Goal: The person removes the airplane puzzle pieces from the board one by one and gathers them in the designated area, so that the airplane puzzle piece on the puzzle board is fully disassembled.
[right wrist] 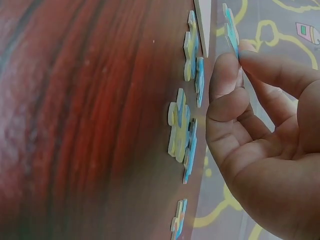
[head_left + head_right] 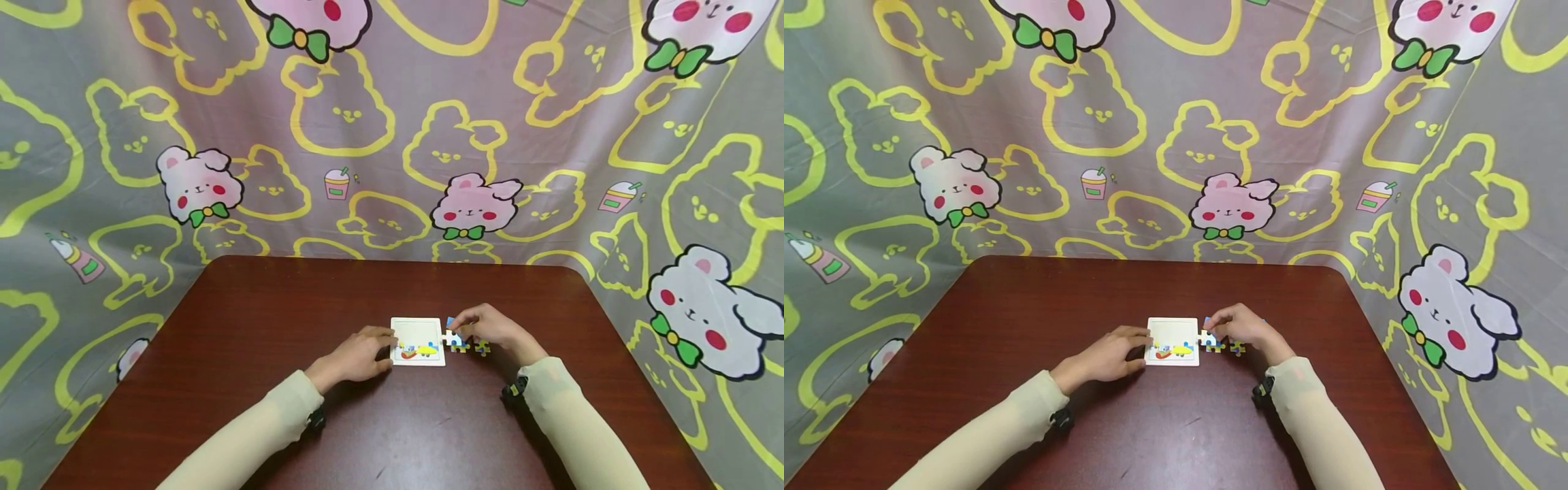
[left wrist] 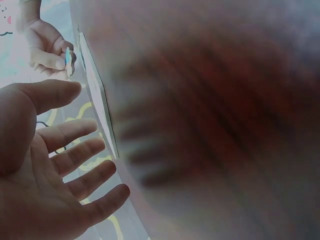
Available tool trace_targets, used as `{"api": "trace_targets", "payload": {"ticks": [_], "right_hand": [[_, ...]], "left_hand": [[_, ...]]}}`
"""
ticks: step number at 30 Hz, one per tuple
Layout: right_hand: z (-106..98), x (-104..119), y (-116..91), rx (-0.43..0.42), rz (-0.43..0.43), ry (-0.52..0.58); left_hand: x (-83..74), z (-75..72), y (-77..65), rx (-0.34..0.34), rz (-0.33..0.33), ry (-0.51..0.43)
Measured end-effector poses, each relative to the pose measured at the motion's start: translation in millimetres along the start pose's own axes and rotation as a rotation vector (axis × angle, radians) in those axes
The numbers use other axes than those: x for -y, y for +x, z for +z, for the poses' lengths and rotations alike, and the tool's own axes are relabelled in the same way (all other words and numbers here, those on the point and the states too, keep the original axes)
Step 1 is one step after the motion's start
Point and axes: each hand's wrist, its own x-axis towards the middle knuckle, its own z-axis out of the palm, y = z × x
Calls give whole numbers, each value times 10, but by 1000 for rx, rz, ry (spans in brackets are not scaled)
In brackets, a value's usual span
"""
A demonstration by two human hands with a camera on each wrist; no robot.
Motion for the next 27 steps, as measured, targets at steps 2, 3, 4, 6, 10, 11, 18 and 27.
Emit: {"api": "trace_targets", "payload": {"ticks": [2, 3, 4, 6, 10, 11, 18, 27], "right_hand": [[-13, 4, -8, -2, 8, -2], [-18, 3, -11, -4, 14, -3], [-22, 1, -14, -6, 18, -4], [-30, -8, -19, -12, 25, -11], [-41, -28, -32, -19, 33, -17], [-45, -33, -36, -22, 35, -17], [-88, -78, -82, -34, 59, 13], [-165, -154, -117, -30, 41, 29]], "left_hand": [[8, -10, 13, 0, -8, -4], [9, -16, 18, 2, -12, -3], [9, -23, 22, 3, -16, 1], [11, -31, 28, 7, -21, 6], [16, -33, 36, 31, -37, 12], [18, -31, 40, 35, -40, 13], [16, -26, 54, 44, -49, 11], [22, -34, 102, 57, -63, 28]]}}
